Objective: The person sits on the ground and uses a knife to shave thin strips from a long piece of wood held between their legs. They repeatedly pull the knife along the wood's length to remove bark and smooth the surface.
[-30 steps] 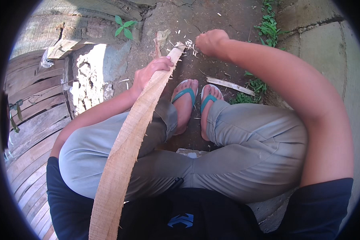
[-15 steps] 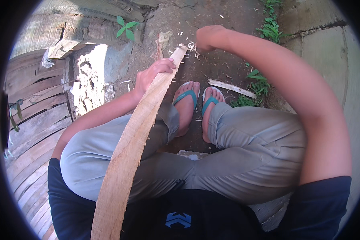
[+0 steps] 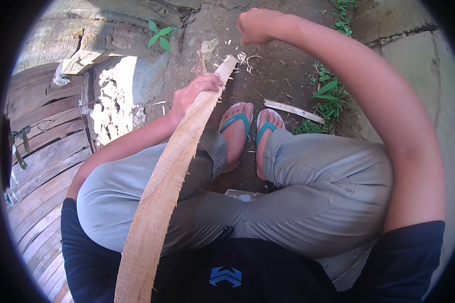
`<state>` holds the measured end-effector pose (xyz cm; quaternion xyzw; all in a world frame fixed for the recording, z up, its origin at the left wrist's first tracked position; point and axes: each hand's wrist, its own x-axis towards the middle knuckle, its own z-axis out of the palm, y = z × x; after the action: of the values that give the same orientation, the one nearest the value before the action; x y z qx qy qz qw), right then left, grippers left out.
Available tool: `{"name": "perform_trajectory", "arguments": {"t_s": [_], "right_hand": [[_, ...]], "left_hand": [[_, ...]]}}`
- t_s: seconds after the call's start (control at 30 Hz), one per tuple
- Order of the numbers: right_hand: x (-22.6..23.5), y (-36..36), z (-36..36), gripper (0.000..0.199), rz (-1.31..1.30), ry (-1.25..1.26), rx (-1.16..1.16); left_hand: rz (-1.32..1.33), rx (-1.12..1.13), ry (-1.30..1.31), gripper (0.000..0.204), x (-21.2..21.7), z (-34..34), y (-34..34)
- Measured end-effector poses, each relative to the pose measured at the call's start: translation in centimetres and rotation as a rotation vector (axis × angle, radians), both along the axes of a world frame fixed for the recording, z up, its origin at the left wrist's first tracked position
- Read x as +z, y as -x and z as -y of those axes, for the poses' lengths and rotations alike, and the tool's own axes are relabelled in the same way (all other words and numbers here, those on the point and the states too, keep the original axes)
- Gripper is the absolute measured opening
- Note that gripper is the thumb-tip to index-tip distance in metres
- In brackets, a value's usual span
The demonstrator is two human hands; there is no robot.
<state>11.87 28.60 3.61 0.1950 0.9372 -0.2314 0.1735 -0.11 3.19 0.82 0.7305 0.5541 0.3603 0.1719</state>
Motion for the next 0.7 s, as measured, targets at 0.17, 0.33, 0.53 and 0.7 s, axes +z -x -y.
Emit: {"name": "perform_trajectory", "arguments": {"t_s": [0.17,0.33,0.53,0.7], "right_hand": [[0.3,-0.2,0.4,0.031,0.034,0.004,-0.003],[0.2,0.0,0.8,0.03,0.061,-0.019,0.003],[0.1,0.0,1.6,0.029,0.031,-0.097,0.013],[-0.5,0.2,2.9,0.023,-0.009,-0.166,0.063]], "left_hand": [[-0.022,0.001,-0.015,0.031,0.2,-0.1,-0.2],[-0.014,0.003,-0.017,0.031,0.1,0.0,-0.2],[-0.017,-0.001,-0.02,0.031,0.1,0.0,-0.1],[-0.001,0.0,0.078,0.036,-0.2,0.4,0.2]]}}
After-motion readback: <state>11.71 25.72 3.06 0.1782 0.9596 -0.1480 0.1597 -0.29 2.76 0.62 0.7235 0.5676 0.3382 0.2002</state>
